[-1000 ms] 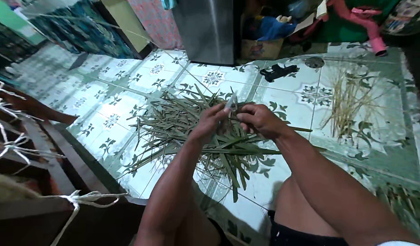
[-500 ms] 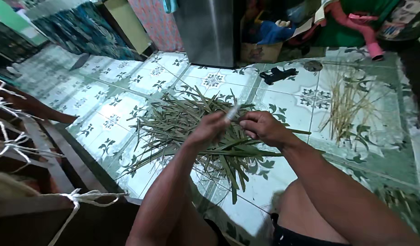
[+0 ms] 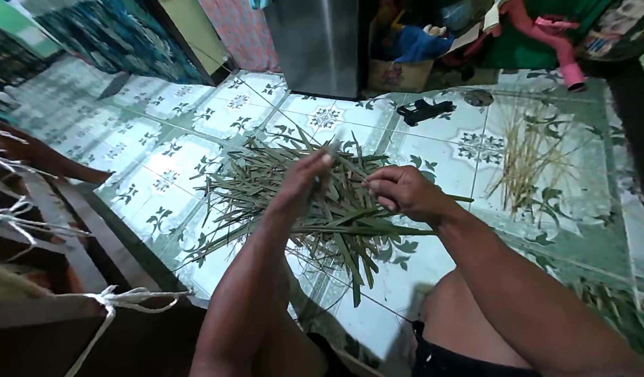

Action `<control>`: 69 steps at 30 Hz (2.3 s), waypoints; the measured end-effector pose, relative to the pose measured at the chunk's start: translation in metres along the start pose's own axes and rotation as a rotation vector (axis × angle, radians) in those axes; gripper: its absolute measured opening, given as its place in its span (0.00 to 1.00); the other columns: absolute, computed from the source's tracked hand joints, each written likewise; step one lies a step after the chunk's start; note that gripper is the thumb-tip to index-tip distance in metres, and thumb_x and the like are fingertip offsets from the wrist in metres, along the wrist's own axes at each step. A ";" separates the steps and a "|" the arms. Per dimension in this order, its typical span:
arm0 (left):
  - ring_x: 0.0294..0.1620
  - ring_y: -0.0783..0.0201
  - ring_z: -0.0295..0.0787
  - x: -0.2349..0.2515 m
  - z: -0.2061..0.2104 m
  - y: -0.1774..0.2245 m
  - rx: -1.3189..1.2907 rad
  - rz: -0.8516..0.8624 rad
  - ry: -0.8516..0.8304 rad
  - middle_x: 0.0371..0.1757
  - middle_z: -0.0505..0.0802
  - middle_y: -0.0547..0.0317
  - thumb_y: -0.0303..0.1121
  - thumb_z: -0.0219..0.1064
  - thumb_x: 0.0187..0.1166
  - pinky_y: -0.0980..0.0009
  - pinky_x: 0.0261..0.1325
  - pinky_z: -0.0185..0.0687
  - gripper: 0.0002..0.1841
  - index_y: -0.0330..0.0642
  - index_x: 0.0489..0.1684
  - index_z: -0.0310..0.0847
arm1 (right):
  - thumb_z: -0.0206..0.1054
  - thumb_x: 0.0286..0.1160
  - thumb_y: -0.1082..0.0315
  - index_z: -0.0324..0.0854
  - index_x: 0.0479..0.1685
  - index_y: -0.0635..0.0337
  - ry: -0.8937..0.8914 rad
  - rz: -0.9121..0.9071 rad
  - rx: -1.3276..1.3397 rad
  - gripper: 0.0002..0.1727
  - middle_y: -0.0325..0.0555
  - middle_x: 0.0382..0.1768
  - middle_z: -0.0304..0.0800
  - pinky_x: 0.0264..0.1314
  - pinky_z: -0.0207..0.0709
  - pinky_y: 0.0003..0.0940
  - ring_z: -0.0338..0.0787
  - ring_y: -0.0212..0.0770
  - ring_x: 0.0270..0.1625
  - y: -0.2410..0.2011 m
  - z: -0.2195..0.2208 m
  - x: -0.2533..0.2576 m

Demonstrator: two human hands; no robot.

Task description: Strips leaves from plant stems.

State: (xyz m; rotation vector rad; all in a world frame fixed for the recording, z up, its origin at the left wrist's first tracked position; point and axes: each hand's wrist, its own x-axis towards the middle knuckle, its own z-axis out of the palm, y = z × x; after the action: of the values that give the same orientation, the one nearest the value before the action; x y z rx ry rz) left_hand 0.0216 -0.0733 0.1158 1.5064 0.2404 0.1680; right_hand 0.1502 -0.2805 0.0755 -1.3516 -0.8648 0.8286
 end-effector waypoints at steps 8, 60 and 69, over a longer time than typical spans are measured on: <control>0.14 0.77 0.70 -0.007 0.017 -0.008 0.082 -0.103 -0.055 0.21 0.80 0.67 0.33 0.54 0.90 0.81 0.17 0.68 0.19 0.41 0.76 0.76 | 0.59 0.84 0.72 0.85 0.47 0.62 0.029 -0.032 -0.036 0.09 0.33 0.25 0.82 0.21 0.69 0.15 0.72 0.21 0.18 0.002 0.005 0.004; 0.11 0.76 0.70 -0.016 -0.007 -0.005 -0.162 0.009 -0.002 0.16 0.76 0.69 0.39 0.52 0.89 0.80 0.15 0.71 0.22 0.49 0.80 0.71 | 0.64 0.80 0.70 0.89 0.44 0.63 0.068 -0.267 -0.366 0.09 0.39 0.42 0.86 0.34 0.77 0.18 0.80 0.22 0.31 0.011 -0.013 0.005; 0.10 0.77 0.70 -0.016 -0.027 0.004 -0.193 0.095 0.005 0.15 0.76 0.73 0.44 0.54 0.88 0.80 0.15 0.71 0.23 0.50 0.79 0.71 | 0.64 0.80 0.69 0.90 0.44 0.61 0.067 -0.315 -0.395 0.09 0.36 0.41 0.86 0.35 0.77 0.17 0.80 0.21 0.32 0.009 -0.021 -0.002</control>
State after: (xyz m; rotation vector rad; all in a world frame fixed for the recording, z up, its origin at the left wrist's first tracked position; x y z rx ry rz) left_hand -0.0013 -0.0510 0.1189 1.3267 0.1518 0.2638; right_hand 0.1684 -0.2915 0.0662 -1.5195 -1.1944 0.3762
